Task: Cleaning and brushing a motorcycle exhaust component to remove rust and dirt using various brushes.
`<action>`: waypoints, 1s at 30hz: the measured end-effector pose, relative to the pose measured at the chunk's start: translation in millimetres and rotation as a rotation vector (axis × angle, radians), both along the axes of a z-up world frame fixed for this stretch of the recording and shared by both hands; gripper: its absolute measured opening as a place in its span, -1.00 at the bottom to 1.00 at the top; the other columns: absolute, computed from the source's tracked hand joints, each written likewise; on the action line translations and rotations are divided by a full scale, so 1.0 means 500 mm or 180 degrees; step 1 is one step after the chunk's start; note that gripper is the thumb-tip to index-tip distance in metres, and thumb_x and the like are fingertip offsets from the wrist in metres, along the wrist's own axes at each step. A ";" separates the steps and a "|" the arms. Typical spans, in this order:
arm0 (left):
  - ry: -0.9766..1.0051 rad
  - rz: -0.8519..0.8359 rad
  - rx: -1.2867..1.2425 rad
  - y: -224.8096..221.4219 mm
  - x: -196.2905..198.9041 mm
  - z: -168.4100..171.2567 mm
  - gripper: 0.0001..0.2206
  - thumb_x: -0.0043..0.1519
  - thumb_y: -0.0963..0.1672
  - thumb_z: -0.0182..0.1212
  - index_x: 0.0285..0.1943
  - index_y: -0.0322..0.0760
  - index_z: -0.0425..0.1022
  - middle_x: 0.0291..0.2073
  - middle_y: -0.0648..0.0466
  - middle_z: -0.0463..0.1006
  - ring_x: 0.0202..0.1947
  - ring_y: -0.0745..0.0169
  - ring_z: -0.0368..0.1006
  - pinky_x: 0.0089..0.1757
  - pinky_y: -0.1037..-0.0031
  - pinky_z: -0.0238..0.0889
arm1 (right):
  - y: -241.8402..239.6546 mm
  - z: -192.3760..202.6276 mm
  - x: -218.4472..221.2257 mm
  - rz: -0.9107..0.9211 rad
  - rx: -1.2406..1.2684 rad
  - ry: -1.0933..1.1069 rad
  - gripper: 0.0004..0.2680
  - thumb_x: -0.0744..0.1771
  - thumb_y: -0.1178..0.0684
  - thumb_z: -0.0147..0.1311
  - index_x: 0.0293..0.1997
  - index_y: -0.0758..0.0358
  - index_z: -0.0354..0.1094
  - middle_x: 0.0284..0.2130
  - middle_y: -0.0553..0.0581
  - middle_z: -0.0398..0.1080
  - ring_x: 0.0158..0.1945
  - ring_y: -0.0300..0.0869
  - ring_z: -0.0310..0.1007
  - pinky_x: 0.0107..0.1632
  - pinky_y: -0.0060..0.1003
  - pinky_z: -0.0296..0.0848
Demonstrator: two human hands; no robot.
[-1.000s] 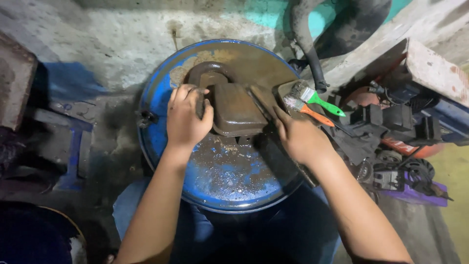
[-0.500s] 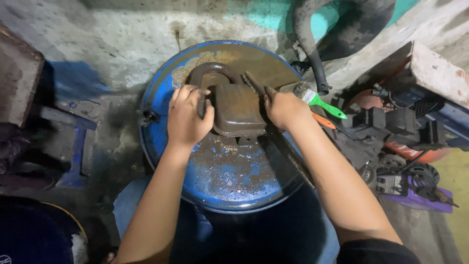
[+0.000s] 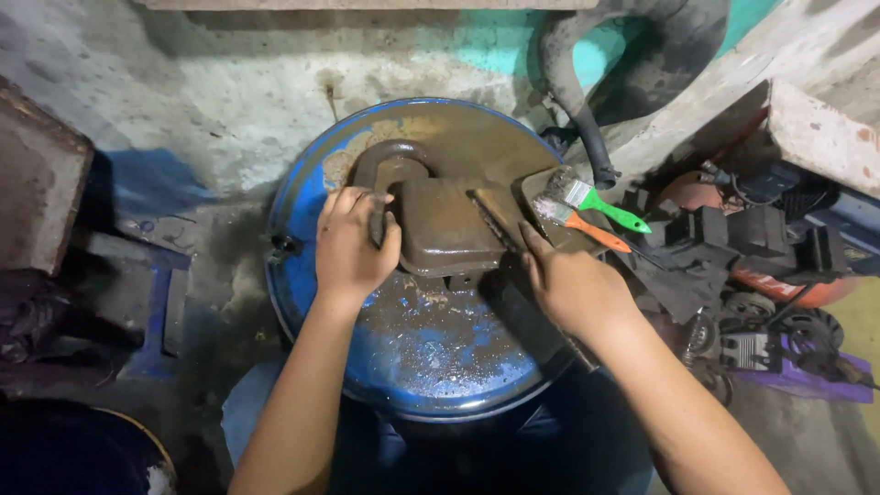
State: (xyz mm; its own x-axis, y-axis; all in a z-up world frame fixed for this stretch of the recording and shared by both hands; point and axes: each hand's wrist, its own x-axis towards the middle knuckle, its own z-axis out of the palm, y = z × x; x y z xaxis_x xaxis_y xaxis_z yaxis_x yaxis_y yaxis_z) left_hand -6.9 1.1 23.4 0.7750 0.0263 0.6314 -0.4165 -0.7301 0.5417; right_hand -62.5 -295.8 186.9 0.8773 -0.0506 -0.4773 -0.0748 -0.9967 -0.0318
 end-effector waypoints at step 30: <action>-0.0074 0.0084 0.0194 0.010 -0.005 0.000 -0.84 0.36 -0.15 0.48 0.08 -0.15 0.84 -0.06 0.01 0.73 0.11 -0.26 0.72 0.21 -0.04 0.56 | -0.103 -0.258 0.255 0.0178 0.0526 -0.0400 -0.55 0.60 -0.29 -0.27 0.65 -0.12 0.51 0.30 0.50 0.70 0.46 0.43 0.66 0.48 0.37 0.62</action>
State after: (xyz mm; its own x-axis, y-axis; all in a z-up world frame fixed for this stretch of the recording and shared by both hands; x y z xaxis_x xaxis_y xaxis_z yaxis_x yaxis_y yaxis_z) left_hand -9.3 6.1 23.6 0.7596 0.0074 0.6503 -0.4088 -0.7723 0.4863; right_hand 64.8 -347.1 57.8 0.9297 0.0698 -0.3617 -0.0045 -0.9797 -0.2006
